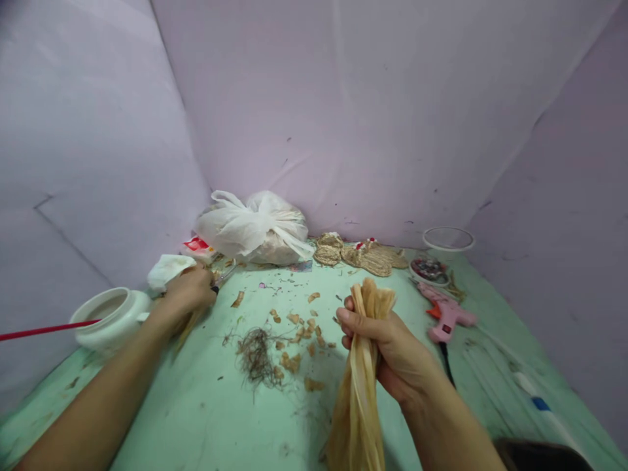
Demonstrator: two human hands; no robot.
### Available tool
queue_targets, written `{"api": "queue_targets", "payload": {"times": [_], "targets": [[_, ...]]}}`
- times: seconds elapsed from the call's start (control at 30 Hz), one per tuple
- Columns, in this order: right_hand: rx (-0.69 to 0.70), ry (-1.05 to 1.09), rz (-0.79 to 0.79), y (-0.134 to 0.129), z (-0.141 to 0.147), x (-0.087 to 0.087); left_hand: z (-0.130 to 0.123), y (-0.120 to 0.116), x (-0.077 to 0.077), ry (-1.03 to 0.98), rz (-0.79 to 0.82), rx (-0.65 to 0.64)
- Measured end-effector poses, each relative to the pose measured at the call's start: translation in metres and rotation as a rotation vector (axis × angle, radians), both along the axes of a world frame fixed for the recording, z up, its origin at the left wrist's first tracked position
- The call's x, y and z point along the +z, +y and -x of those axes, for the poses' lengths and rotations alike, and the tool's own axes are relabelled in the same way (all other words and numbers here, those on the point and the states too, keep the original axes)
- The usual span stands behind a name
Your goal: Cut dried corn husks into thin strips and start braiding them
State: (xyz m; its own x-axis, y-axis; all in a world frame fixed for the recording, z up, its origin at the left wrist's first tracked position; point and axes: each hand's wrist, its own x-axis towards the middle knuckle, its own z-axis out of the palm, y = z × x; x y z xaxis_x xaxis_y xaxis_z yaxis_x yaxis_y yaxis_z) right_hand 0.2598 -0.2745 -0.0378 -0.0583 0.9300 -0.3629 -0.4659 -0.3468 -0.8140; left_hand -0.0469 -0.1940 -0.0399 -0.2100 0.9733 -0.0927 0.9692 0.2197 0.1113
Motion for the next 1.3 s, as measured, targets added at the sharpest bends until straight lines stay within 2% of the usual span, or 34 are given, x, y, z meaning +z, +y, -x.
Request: {"api": "queue_targets", "payload": {"times": [0.07,0.13,0.23,0.3,0.33,0.43,0.5,0.67,0.8,0.9,1.07,1.13,1.23,1.3], "targets": [[-0.002,-0.018,0.010,0.000,0.001,-0.002,-0.004,-0.007,0.015,-0.046,-0.009,-0.081],[-0.013,-0.046,0.016,0.001,0.005,-0.003,-0.015,-0.017,0.029,-0.181,-0.001,-0.202],[-0.016,-0.089,0.019,-0.001,0.014,-0.003,-0.042,-0.035,0.039,-0.693,0.105,-0.331],[-0.007,-0.092,0.016,-0.002,0.021,-0.003,-0.063,-0.046,0.037,-1.019,0.172,-0.346],[-0.002,-0.080,0.012,-0.003,0.025,-0.002,-0.073,-0.051,0.034,-1.121,0.195,-0.341],[0.029,-0.022,-0.025,-0.005,0.032,-0.003,-0.099,-0.063,0.022,-1.312,0.256,-0.309],[0.049,0.017,-0.051,-0.005,0.034,-0.004,-0.111,-0.068,0.014,-1.372,0.278,-0.291],[-0.046,-0.030,-0.063,-0.002,0.027,-0.006,-0.118,-0.069,0.006,-1.309,0.164,-0.229],[-0.052,-0.079,-0.068,-0.001,0.017,-0.004,-0.109,-0.062,0.010,-1.236,0.127,-0.176],[-0.057,-0.061,-0.053,0.000,0.006,0.001,-0.100,-0.055,0.008,-1.110,0.112,-0.160],[-0.145,0.012,-0.037,0.001,-0.012,0.010,-0.089,-0.045,-0.005,-0.752,0.054,-0.269],[-0.132,-0.015,-0.064,0.000,-0.013,0.011,-0.088,-0.045,-0.006,-0.640,0.031,-0.308],[-0.048,-0.143,-0.131,-0.002,-0.010,0.010,-0.087,-0.050,0.005,-0.621,-0.011,-0.348],[-0.004,-0.235,-0.186,-0.004,-0.007,0.010,-0.085,-0.055,0.016,-0.731,0.058,-0.409]]}}
